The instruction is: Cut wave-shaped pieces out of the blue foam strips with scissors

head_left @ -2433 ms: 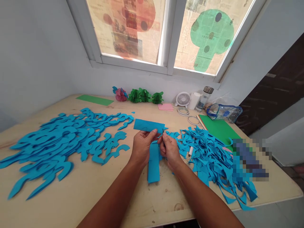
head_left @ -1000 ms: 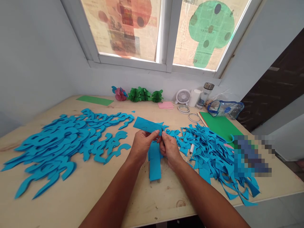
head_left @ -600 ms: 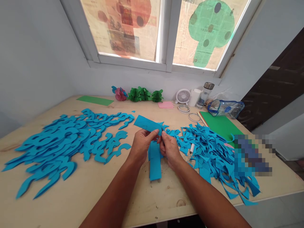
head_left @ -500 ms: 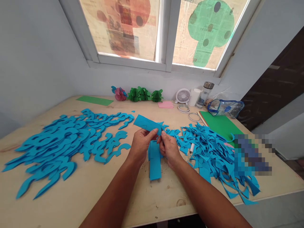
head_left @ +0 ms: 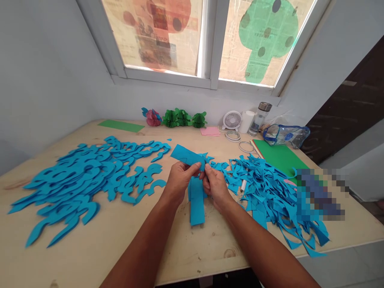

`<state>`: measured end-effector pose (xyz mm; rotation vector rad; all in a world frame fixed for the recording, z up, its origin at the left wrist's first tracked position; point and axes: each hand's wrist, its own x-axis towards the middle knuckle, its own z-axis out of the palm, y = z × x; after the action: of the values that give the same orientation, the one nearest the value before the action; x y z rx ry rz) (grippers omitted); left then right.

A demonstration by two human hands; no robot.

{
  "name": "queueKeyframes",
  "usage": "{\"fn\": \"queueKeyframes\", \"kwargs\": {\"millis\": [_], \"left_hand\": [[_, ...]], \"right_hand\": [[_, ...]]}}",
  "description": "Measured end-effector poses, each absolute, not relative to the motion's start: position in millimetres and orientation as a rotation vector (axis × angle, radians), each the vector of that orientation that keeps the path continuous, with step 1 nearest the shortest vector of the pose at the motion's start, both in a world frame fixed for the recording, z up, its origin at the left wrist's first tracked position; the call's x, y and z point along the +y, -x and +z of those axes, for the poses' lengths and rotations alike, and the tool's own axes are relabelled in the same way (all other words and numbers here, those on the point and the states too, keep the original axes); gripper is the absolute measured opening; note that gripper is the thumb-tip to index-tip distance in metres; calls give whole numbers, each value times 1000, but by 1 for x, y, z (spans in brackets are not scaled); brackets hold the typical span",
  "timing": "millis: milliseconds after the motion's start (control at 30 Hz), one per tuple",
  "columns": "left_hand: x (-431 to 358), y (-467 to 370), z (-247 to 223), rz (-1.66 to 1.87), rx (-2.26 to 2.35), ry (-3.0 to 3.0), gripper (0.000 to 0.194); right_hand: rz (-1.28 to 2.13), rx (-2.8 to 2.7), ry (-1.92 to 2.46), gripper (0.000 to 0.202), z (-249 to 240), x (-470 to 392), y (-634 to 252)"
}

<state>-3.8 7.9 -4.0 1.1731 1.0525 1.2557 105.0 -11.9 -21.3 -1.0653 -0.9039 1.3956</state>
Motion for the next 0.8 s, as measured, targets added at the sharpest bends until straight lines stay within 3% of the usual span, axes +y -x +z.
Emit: {"fn": "queueKeyframes", "kwargs": {"millis": [800], "left_hand": [[10,4,-8,1274,1096,-1196,25]], "right_hand": [[1421,-888,1045,53,-25,-13,-104]]}}
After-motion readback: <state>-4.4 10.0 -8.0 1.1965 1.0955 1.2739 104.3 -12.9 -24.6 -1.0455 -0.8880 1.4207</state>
